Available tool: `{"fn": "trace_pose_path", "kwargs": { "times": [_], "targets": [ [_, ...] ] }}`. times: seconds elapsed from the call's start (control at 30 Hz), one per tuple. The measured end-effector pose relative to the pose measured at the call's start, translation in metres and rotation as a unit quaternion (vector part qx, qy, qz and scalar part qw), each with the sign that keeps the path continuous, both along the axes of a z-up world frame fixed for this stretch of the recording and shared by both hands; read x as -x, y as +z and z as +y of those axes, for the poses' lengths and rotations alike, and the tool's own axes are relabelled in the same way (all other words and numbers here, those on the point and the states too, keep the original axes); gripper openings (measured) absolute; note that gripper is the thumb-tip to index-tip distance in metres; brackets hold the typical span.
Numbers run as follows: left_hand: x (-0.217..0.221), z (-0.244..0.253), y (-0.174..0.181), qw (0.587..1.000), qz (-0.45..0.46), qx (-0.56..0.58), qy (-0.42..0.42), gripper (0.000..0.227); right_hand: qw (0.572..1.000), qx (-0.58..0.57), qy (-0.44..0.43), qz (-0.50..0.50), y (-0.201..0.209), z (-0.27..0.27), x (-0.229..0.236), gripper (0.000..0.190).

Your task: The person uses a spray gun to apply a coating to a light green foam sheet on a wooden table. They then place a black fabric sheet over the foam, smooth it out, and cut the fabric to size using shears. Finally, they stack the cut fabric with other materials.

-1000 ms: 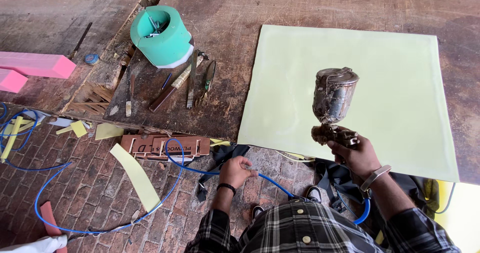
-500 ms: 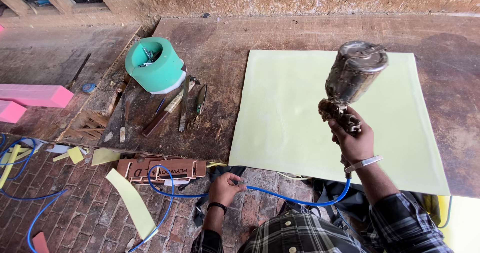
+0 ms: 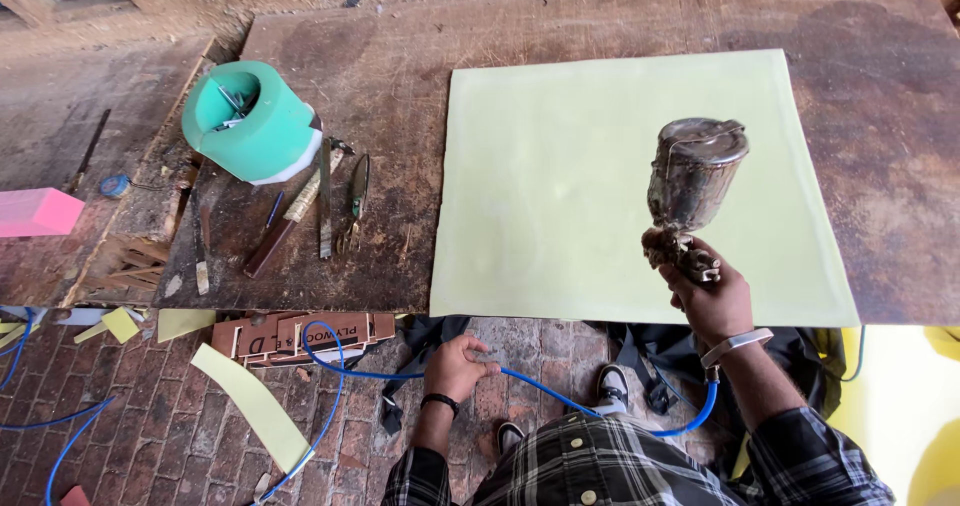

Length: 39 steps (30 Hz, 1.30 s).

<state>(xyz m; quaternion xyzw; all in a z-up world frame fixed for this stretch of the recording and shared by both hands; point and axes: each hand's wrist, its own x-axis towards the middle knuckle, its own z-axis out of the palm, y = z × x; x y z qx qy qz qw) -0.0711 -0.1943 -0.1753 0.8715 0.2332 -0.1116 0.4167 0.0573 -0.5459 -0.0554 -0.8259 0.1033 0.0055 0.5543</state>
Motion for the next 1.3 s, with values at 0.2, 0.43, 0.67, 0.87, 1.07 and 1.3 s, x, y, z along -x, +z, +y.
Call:
{"fn": "trace_pose_path", "kwargs": {
  "times": [0.2, 0.43, 0.67, 0.87, 1.07, 1.3],
  "targets": [
    [0.005, -0.013, -0.007, 0.999, 0.04, 0.016, -0.019, 0.045, 0.983, -0.156, 0.065, 0.07, -0.039, -0.031, 0.026, 0.059],
    [0.014, -0.022, 0.003, 0.997, 0.069, 0.001, -0.017, 0.042, 0.994, -0.078, 0.047, 0.052, -0.023, -0.019, 0.01, 0.056],
    [0.018, -0.017, 0.01, 0.997, 0.065, -0.007, 0.029, 0.038, 0.995, -0.083, 0.047, -0.043, 0.008, 0.003, -0.045, 0.053],
    [0.006, -0.017, 0.014, 0.995, 0.057, -0.039, 0.065, 0.038, 0.984, -0.153, 0.061, -0.063, 0.029, 0.018, -0.106, 0.05],
    [-0.002, -0.028, 0.014, 0.99, 0.07, -0.02, 0.118, 0.039, 0.974, -0.194, 0.068, -0.095, 0.039, 0.028, -0.163, 0.052],
    [-0.032, -0.052, 0.019, 0.99, 0.095, -0.001, 0.106, 0.039, 0.985, -0.147, 0.026, -0.085, 0.032, -0.008, -0.174, 0.05]
  ]
}}
